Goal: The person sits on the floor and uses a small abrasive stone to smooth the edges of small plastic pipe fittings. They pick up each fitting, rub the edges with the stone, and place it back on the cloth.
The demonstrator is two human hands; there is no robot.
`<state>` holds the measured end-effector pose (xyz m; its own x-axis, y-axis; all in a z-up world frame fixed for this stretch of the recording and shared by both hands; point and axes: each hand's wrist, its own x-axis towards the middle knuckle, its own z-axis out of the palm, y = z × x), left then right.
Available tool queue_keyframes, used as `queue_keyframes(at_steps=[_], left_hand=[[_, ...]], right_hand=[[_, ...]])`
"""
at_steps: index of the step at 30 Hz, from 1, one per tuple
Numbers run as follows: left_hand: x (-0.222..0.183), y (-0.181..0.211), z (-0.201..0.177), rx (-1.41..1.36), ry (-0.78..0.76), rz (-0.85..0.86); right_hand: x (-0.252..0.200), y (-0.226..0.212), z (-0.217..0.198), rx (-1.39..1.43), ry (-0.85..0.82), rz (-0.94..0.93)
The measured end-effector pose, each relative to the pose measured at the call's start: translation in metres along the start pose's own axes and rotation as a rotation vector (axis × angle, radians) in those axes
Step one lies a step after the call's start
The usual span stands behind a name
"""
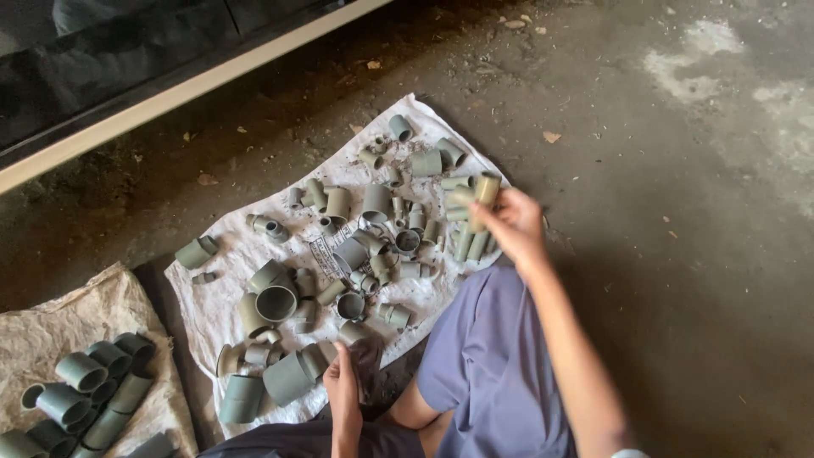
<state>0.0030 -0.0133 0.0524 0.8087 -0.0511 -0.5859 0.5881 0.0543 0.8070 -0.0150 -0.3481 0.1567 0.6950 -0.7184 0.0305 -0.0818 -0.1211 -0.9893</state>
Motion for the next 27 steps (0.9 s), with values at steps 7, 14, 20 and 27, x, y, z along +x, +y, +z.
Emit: queue_keyframes(at_steps=[7, 14, 20, 27], left_hand=[[0.036, -0.026, -0.002, 0.093, 0.091, -0.103], [0.053, -0.045, -0.003, 0.062, 0.069, 0.004], [0.047, -0.047, -0.006, 0.135, 0.075, 0.098], [0.037, -0.034, -0.002, 0.119, 0.015, 0.143]], right_hand=[[0.119, 0.093, -0.012, -0.704, 0.053, -0.12], [0.151, 0.122, 0.036, -1.108, -0.335, -0.385], [0.176, 0.215, 0.064, -1.42, -0.508, -0.308], [0.186, 0.195, 0.069, -1.467, -0.734, -0.097]])
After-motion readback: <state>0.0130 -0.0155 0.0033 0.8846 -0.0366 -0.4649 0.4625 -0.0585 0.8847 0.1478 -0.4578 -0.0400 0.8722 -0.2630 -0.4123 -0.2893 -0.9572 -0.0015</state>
